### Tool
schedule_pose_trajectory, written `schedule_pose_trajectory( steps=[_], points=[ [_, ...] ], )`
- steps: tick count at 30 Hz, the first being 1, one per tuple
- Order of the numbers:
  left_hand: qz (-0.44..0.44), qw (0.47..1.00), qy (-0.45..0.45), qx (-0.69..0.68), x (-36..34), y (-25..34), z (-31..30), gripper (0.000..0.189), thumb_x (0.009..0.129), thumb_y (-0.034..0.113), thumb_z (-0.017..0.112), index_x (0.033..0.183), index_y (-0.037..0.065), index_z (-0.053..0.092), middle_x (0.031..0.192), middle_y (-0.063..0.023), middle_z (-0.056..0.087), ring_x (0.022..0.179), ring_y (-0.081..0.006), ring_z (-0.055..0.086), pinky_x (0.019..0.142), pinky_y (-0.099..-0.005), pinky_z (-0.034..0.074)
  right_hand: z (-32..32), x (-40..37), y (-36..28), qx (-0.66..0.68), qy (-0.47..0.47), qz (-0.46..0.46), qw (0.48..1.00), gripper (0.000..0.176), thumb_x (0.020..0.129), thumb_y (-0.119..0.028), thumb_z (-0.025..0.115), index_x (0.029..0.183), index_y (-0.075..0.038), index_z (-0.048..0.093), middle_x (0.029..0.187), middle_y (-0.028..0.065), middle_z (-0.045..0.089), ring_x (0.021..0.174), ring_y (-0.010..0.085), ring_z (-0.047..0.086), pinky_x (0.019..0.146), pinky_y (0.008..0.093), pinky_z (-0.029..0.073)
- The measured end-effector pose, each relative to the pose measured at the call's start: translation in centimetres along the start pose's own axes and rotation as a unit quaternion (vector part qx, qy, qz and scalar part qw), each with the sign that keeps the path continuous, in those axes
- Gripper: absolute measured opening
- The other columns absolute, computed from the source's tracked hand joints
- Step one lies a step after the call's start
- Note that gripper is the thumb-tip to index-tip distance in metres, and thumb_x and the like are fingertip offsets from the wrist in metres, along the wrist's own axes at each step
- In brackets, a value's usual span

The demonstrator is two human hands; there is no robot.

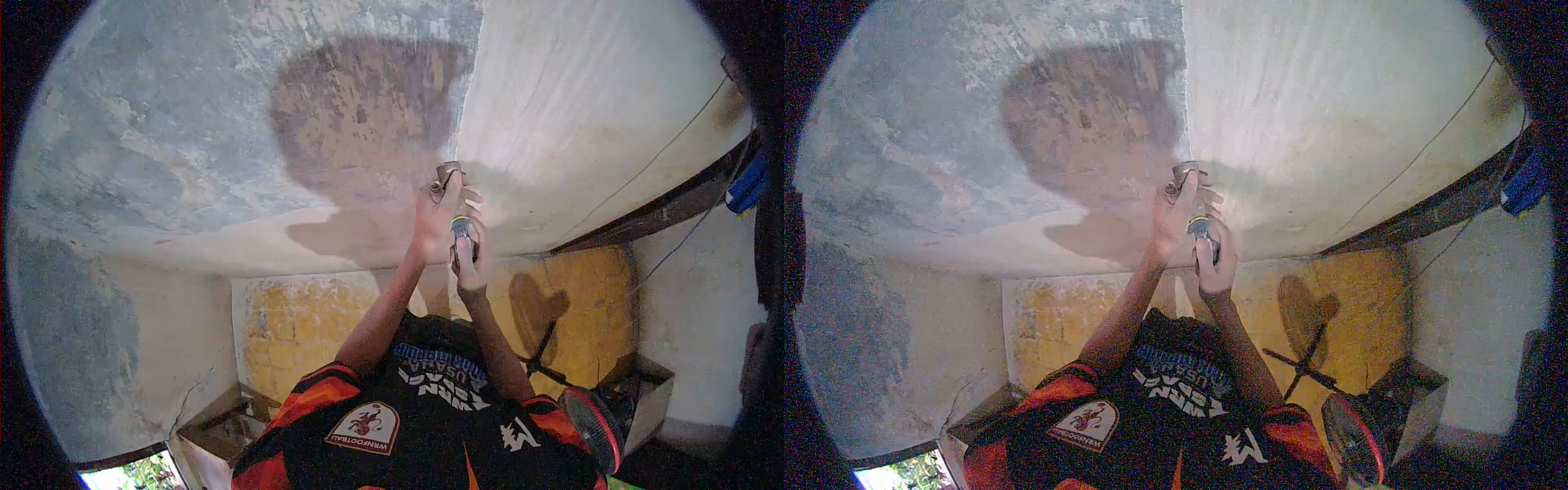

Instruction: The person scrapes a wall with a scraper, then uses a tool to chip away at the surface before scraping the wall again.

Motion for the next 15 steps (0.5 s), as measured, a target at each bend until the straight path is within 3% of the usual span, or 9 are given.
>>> schedule_pose_trajectory(
  steps=[3, 7, 10, 12, 15],
  points=[
    [0.013, 1.0, 0.011, 0.016, 0.5, -0.3, -0.5, 0.026, 0.099, 0.026, 0.054, 0.095, 0.001, 0.062, 0.068, -0.0085, 0.064, 0.055, -0.0128, 0.061, 0.049, -0.0281, 0.049, 0.0, 0.1, 0.8, 0.01, 0.009, -0.015, 1.0, 0.035, 0.094, -0.018, 0.054, 0.124, 0.001, 0.051, 0.088, 0.0054, 0.06, 0.067, 0.0102, 0.054, 0.06, 0.024, 0.044],
    [0.025, 0.999, 0.045, 0.017, 0.3, -0.6, -0.9, 0.028, 0.099, 0.026, 0.054, 0.087, 0.002, 0.061, 0.06, -0.0036, 0.057, 0.048, -0.0104, 0.053, 0.044, -0.0268, 0.042, 1.1, -0.3, 1.0, 0.157, -0.044, 0.095, 0.982, 0.036, 0.094, -0.019, 0.054, 0.124, 0.0, 0.05, 0.086, 0.0041, 0.058, 0.067, 0.0095, 0.052, 0.061, 0.0246, 0.043],
    [0.025, 0.997, 0.068, 0.015, 0.3, -0.9, -1.3, 0.029, 0.099, 0.024, 0.054, 0.081, 0.002, 0.06, 0.057, -0.0016, 0.054, 0.046, -0.0092, 0.051, 0.043, -0.0258, 0.04, 1.6, -0.1, 0.2, 0.173, -0.032, 0.076, 0.981, 0.036, 0.094, -0.019, 0.054, 0.124, 0.0, 0.049, 0.085, 0.003, 0.057, 0.068, 0.0087, 0.051, 0.062, 0.025, 0.043],
    [0.017, 0.997, 0.078, 0.023, 0.6, -1.0, -1.5, 0.029, 0.099, 0.023, 0.054, 0.08, 0.002, 0.059, 0.057, -0.0013, 0.053, 0.046, -0.009, 0.051, 0.043, -0.0257, 0.039, 1.7, 0.6, -0.7, 0.13, -0.016, -0.021, 0.991, 0.04, 0.096, -0.023, 0.052, 0.129, -0.001, 0.048, 0.088, 0.0026, 0.058, 0.062, 0.0054, 0.047, 0.056, 0.0221, 0.038],
    [0.003, 0.996, 0.085, 0.038, 0.6, -0.3, -1.3, 0.029, 0.098, 0.022, 0.055, 0.077, 0.002, 0.059, 0.057, -0.0011, 0.054, 0.047, -0.0088, 0.05, 0.043, -0.0256, 0.039, 1.6, 0.7, -0.3, 0.093, -0.006, -0.014, 0.996, 0.042, 0.097, -0.025, 0.05, 0.131, 0.0, 0.048, 0.101, 0.0065, 0.06, 0.069, 0.0066, 0.05, 0.061, 0.0226, 0.041]
  ],
)
Point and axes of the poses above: each hand's wrist, its own x-axis towards the middle knuckle, its own z-axis out of the palm, y = z × x, the point moved 9 cm from there along x, towards the middle knuckle
